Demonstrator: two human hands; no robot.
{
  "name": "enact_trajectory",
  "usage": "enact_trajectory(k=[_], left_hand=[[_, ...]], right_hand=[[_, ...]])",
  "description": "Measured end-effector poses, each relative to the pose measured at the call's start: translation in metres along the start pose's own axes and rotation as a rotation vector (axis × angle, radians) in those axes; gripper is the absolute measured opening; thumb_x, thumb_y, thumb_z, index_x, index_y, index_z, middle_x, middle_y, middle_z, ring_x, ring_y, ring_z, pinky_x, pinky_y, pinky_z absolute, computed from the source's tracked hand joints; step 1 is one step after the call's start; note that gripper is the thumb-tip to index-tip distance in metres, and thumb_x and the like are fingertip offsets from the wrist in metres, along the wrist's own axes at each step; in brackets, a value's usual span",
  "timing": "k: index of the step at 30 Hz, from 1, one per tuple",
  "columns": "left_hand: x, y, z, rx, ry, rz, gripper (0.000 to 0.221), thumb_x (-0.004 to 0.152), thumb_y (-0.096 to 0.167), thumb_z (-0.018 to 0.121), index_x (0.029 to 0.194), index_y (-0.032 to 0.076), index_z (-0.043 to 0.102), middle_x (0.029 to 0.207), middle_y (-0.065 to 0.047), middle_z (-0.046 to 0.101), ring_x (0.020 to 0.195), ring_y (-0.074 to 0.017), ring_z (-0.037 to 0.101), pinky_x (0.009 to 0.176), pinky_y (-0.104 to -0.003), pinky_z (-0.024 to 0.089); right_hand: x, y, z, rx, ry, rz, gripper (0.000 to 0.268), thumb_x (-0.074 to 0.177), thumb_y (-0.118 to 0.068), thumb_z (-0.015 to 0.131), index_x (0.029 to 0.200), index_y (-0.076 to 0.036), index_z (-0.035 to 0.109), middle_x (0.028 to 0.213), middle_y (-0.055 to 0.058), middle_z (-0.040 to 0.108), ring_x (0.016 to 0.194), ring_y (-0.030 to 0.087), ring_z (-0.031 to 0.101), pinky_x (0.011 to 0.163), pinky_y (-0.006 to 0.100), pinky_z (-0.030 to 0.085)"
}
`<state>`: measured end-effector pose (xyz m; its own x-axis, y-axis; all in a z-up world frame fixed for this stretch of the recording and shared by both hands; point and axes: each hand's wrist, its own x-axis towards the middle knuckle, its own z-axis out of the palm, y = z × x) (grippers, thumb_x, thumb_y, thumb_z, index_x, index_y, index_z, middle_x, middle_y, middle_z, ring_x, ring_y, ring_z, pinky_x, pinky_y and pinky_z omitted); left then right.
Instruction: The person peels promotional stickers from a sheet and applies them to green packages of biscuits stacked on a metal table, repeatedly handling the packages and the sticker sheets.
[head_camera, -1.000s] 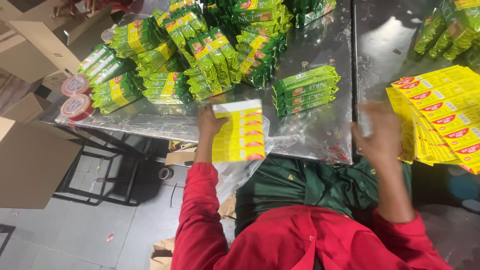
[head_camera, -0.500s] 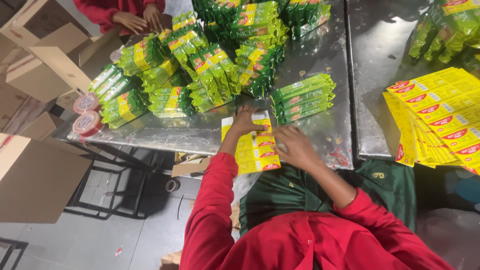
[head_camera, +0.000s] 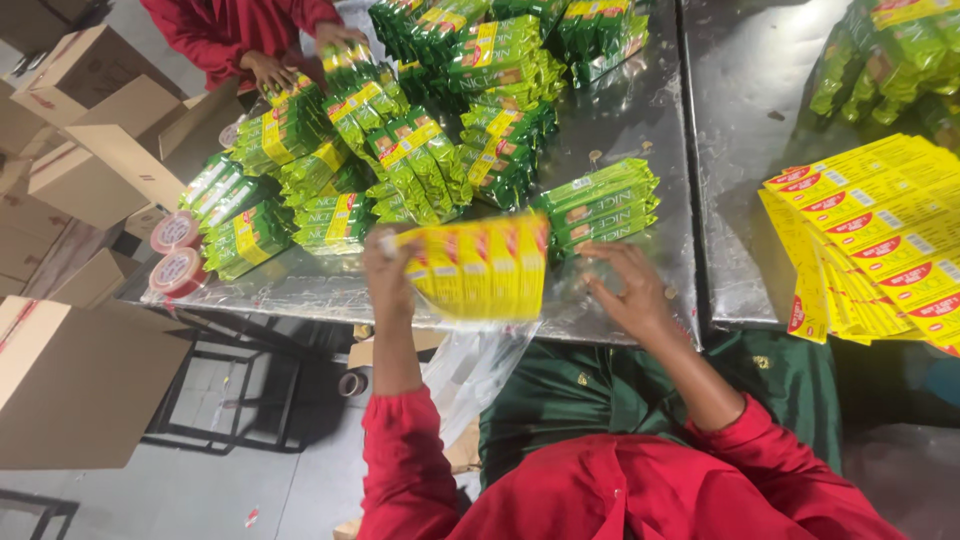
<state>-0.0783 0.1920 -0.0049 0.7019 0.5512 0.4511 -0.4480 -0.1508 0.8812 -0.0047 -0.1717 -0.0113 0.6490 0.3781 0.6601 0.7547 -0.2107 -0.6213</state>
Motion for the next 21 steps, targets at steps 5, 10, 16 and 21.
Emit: enact_trajectory(k=[5, 10, 16, 21], left_hand=[[-0.080, -0.023, 0.004, -0.460, 0.599, -0.128, 0.024, 0.091, -0.001, 0.065, 0.108, 0.011, 0.054, 0.095, -0.002, 0.060, 0.078, -0.0124, 0.053, 0.067, -0.029, 0.043], [-0.163, -0.055, 0.048, -0.330, 0.230, -0.299, 0.022, 0.089, -0.008, 0.070, 0.110, -0.001, 0.068, 0.107, -0.004, 0.071, 0.094, -0.0089, 0.066, 0.086, -0.023, 0.052], [-0.192, -0.003, 0.068, 0.254, -0.051, -0.422, 0.016, 0.092, 0.003, 0.079, 0.104, -0.008, 0.079, 0.086, -0.007, 0.062, 0.076, -0.0136, 0.048, 0.067, -0.030, 0.037], [-0.183, 0.045, 0.075, 0.018, -0.142, -0.278, 0.023, 0.084, -0.003, 0.074, 0.107, -0.005, 0.073, 0.097, -0.002, 0.073, 0.090, -0.0068, 0.065, 0.084, -0.022, 0.051]], right_hand=[[0.002, -0.006, 0.000, 0.023, 0.063, 0.029, 0.034, 0.087, -0.007, 0.073, 0.121, -0.009, 0.070, 0.126, 0.008, 0.072, 0.117, 0.028, 0.065, 0.103, 0.041, 0.049], [-0.013, -0.017, 0.020, 0.079, -0.075, -0.096, 0.030, 0.089, -0.010, 0.074, 0.118, -0.008, 0.068, 0.123, 0.009, 0.070, 0.119, 0.030, 0.063, 0.104, 0.042, 0.049], [-0.023, -0.036, 0.042, 0.059, -0.303, -0.232, 0.030, 0.085, -0.013, 0.074, 0.115, -0.008, 0.070, 0.118, 0.010, 0.071, 0.113, 0.031, 0.064, 0.097, 0.043, 0.050], [-0.017, -0.049, 0.038, 0.082, -0.270, -0.250, 0.025, 0.090, -0.015, 0.075, 0.114, -0.008, 0.071, 0.115, 0.006, 0.074, 0.106, 0.027, 0.070, 0.092, 0.041, 0.053]])
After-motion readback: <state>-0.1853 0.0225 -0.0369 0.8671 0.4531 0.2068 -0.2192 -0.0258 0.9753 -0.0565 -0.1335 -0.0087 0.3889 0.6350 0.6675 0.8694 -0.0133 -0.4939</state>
